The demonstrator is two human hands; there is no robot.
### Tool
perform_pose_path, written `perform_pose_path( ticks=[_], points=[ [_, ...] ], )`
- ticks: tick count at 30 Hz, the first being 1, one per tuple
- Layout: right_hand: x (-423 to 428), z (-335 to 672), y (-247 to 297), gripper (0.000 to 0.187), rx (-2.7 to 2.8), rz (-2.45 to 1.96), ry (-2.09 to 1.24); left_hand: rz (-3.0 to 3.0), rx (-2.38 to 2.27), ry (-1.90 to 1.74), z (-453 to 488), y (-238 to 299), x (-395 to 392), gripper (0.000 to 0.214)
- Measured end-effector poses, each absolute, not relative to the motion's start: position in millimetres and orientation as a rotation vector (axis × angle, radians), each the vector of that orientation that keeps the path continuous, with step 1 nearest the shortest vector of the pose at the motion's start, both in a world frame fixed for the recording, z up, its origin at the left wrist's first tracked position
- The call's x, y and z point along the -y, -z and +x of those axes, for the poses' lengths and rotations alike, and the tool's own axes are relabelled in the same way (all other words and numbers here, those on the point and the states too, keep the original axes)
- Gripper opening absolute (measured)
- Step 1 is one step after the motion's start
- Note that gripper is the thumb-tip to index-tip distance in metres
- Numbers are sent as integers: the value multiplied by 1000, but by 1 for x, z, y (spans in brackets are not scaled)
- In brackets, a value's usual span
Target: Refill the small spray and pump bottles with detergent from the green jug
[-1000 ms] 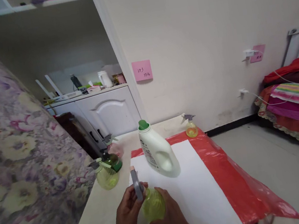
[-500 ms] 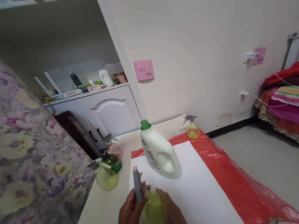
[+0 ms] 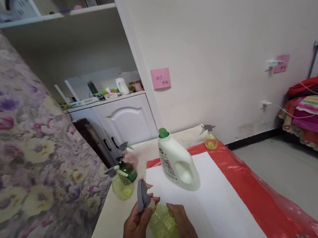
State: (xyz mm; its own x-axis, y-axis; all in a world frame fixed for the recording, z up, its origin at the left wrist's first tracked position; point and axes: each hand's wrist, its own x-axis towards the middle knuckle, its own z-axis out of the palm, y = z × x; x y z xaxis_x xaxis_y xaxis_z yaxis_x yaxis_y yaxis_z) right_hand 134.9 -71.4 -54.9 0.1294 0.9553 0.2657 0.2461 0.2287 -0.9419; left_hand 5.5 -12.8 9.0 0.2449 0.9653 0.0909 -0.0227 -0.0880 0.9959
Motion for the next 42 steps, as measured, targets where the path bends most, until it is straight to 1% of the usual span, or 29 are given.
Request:
perform_pose_path(
  ticks=[8, 12, 18, 25, 32, 36, 39, 42],
  points=[
    [75, 130, 66, 89, 1395, -1301, -676, 1371, -958, -1157, -2, -11, 17, 40],
    [79, 127, 65, 90, 1363, -1310, -648, 1355, -892, -1108, -7, -6, 13, 41],
    [87, 125, 44, 77, 1233, -1396, -697, 1316, -833, -1067, -8, -5, 12, 40],
    [88, 123, 38, 79, 1225, -1364, -707, 1315, -898, -1115, -3, -6, 14, 40],
    [84, 123, 53, 84, 1211, -1328, -563, 1265, -846, -1097, -6, -1, 12, 39],
    [86, 128, 48, 88, 1199, -1229, -698, 1226, -802, -1112, -4, -3, 13, 40],
    [89, 134, 42, 89, 1096, -1213, -862, 1234, -804, -1089, -3, -9, 14, 39],
    [90, 140, 43, 78, 975, -1059, -1050, 1231, -808, -1090, -2, -15, 17, 38]
  ],
)
